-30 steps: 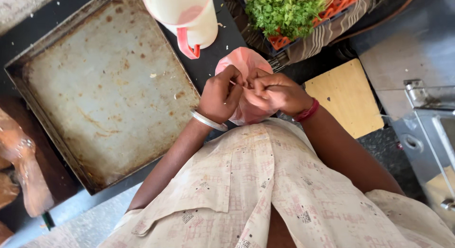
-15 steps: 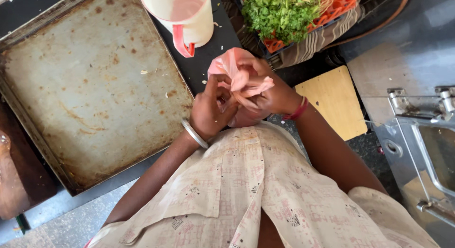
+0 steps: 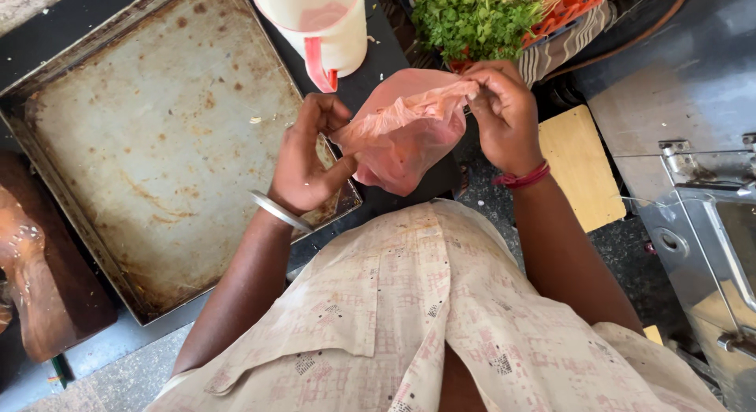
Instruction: The person fills a jug with water at a tap, then transfers tomatoes from a plastic bag into the water-filled jug by hand before carrying the jug to a work counter.
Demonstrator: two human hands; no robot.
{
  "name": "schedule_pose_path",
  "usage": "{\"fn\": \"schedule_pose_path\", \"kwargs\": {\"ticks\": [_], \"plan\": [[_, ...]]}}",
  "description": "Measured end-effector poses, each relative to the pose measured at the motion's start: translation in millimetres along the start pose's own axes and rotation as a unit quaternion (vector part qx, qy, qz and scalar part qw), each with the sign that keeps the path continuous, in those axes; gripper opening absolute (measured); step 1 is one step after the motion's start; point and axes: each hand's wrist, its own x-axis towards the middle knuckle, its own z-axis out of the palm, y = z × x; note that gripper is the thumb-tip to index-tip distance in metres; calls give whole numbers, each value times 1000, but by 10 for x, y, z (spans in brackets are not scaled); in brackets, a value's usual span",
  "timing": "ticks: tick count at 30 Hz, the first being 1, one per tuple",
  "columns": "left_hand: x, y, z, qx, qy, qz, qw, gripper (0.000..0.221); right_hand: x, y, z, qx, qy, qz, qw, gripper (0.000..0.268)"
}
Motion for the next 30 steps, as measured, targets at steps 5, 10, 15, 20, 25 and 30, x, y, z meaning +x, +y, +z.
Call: {"fn": "schedule_pose_path", "kwargs": {"ticks": [5, 10, 15, 20, 25, 30], "plan": [[43, 103, 246, 149, 19, -68, 986, 38, -59, -254, 92, -93, -28, -64, 993, 24], [-16, 153, 202, 121, 64, 70, 988, 20, -49, -256, 59, -210, -18, -134, 968, 12], [-207, 206, -128, 97, 84, 82, 988, 21, 14, -209, -18, -60, 41, -101, 992, 18], [-309, 269, -64, -83, 66, 39, 994, 18, -37, -438, 109, 0, 84, -82, 993, 30], [-237, 519, 49, 33, -65, 111, 991, 18, -112, -947, 81, -63, 24, -19, 998, 19], [-151, 546, 60, 141, -120, 107, 977, 10, 48, -892, 260, -534, -323, -9, 781, 19]]}}
